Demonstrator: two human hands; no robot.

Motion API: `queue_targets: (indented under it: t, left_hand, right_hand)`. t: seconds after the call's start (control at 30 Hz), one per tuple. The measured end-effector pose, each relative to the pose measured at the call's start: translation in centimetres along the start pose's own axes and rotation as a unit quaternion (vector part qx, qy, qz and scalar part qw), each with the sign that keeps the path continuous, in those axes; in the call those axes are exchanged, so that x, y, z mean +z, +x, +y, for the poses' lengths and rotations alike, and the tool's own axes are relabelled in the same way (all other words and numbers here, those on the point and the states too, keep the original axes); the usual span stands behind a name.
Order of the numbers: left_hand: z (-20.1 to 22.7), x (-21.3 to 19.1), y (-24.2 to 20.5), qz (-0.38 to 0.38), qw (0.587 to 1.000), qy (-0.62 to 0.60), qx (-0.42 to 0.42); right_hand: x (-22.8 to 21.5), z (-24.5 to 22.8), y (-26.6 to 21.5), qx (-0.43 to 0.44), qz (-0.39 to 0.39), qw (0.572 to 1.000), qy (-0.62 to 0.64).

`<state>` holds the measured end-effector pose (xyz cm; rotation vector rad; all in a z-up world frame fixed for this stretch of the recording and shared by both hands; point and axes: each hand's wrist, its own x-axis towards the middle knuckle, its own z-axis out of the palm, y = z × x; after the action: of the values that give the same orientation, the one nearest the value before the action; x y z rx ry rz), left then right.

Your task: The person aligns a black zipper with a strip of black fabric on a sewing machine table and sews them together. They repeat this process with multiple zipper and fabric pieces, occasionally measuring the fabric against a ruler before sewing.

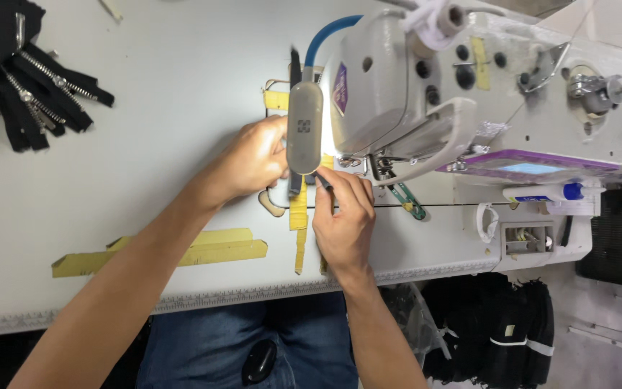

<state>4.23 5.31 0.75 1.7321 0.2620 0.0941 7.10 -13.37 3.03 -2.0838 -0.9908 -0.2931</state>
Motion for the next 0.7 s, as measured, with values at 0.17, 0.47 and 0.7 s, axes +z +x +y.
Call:
queue_targets:
  t: [0.17,0.47,0.7]
  left_hand:
    - [0.2,-1.1,-1.4,-0.014,0.981,0.162,0.111]
    - [-1.0,0.9,-2.1,0.023,0.96,0.231,0.16]
    - [-1.4,1.9,-2.7,0.123,0.952,0.234,0.157]
  right_hand:
    - [-0.2,0.2,-0.1,0.025,-0.014,1.0,0.0]
    - [-0.2,0.5,-0.1,0.036,-0.017,0.999,-0.007]
    - [-0.4,-0.8,0.4,0.049,-0.004,0.999,0.011]
